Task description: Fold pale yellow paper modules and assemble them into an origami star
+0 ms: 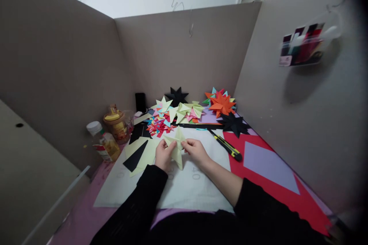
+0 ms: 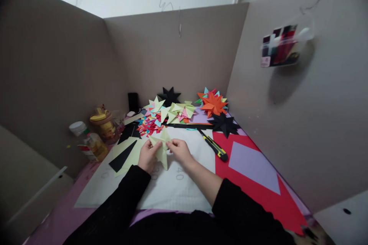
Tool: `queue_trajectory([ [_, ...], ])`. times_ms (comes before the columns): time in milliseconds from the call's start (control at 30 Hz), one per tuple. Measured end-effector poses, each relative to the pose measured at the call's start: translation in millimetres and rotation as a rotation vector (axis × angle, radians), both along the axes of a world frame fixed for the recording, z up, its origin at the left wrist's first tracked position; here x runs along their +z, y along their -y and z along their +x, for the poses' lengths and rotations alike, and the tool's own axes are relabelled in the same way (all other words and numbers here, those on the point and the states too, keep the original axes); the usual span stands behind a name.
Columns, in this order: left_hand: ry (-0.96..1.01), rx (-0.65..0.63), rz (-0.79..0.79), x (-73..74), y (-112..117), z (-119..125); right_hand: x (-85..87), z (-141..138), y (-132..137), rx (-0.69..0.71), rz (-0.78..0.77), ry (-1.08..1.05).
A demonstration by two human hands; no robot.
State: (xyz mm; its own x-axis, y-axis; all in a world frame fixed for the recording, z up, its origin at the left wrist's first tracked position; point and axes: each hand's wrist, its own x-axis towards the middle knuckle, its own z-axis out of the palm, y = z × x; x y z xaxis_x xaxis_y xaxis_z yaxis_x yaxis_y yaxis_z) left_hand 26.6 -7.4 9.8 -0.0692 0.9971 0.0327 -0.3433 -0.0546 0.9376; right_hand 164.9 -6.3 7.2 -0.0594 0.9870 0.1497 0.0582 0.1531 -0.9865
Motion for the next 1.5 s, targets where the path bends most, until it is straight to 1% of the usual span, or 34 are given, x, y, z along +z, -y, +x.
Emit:
queue_trajectory([
  [167,0.021,-0.027,-0.017,-2.0,-1,1,-2.8,0,-1,0.007,-0.006,-0.025],
  [267,0.011,-0.070,-0.011,-2.9,-2,0,-4.0,0,-2,0.008,-0.016,-0.038],
  [367,-0.021,-0.097,0.020,0.9,-3,-6,-0.9,5,-4,0.034,-0.028,-0.014],
  [467,-0.129,-0.062,0.113,9.1,-5,-17,6.1,14,-5,0.072,-0.057,0.019],
  [567,-0.284,-0.078,0.215,16.6,-6,-27,13.8,24,-4,0.117,-0.081,0.072],
  [667,-0.433,-0.117,0.275,18.8,-7,-30,18.4,33,-3,0.156,-0.077,0.152],
  [733,-0.487,-0.137,0.287,17.5,-7,-30,18.9,36,-3,0.170,-0.066,0.191],
  [833,-0.508,-0.153,0.279,14.2,-8,-30,18.4,40,-5,0.193,-0.062,0.219],
  [933,-0.515,-0.138,0.273,12.7,-9,-30,19.4,41,-7,0.224,-0.052,0.227],
  [1100,-0.488,-0.121,0.227,16.9,-6,-29,22.4,43,-7,0.222,-0.058,0.239],
  [1200,-0.499,-0.120,0.204,17.9,-5,-28,19.9,42,-8,0.218,-0.066,0.251],
  [1300,-0.520,-0.113,0.187,14.4,-7,-27,14.7,39,-8,0.221,-0.037,0.275],
  [1367,-0.543,-0.099,0.199,10.9,-9,-26,12.0,36,-6,0.199,-0.024,0.292],
  [1500,-0.557,-0.063,0.250,7.4,-11,-23,11.1,29,-2,0.175,-0.068,0.245],
])
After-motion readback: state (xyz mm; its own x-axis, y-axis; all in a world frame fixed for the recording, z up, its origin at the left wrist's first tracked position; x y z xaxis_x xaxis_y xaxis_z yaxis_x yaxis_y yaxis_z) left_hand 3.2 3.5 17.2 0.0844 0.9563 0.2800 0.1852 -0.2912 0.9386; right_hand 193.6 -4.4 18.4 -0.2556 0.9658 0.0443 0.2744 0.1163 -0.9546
